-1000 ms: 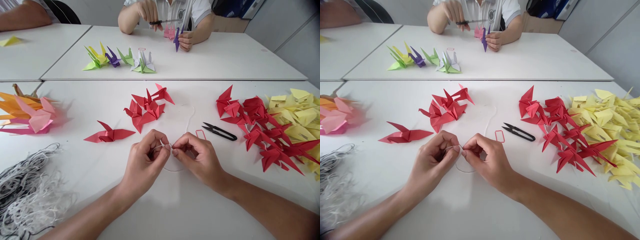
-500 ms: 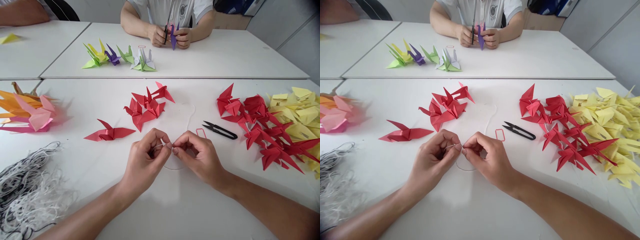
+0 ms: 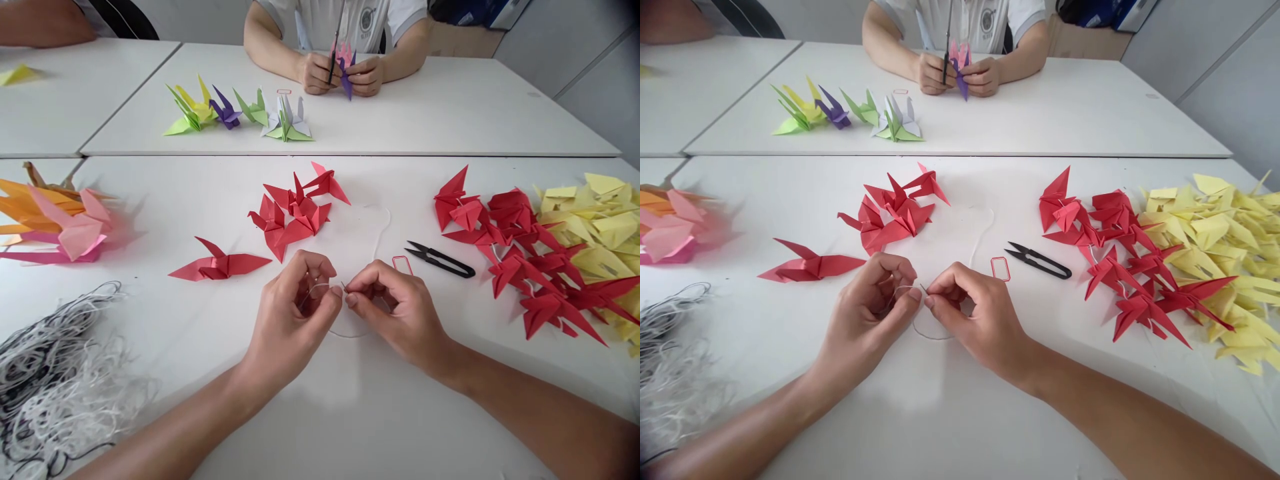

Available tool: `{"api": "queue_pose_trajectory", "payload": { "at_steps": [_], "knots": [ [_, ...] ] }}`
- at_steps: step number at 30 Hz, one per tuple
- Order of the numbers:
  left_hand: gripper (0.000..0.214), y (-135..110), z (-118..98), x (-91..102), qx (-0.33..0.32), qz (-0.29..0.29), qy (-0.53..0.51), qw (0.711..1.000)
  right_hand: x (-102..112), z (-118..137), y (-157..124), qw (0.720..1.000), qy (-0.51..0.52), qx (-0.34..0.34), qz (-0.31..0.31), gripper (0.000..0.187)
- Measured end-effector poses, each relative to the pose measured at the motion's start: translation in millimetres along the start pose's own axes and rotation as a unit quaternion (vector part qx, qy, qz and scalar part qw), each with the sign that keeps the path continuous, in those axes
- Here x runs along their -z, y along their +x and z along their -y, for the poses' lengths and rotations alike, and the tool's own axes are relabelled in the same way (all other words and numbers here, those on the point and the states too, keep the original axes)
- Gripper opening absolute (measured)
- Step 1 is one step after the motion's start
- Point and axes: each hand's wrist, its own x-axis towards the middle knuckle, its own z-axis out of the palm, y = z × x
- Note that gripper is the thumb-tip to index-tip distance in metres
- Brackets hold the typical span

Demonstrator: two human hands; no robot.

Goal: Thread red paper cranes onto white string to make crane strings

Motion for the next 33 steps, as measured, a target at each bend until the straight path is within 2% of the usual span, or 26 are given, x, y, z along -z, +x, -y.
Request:
{"api": "queue_pose_trajectory", "payload": {
  "at_steps": [10,33],
  "knots": [
    [0.013,1.8,2.2,-0.4,-0.061,-0.034,0.065,0.995,-0.1,-1.4,0.2,1.0,0.008,-0.003,0.01,0.009],
    [0.004,0.6,-0.7,1.5,-0.011,-0.007,0.03,0.999,0.7,0.6,-1.1,1.0,-0.003,-0.007,-0.002,0.007]
  ]
}}
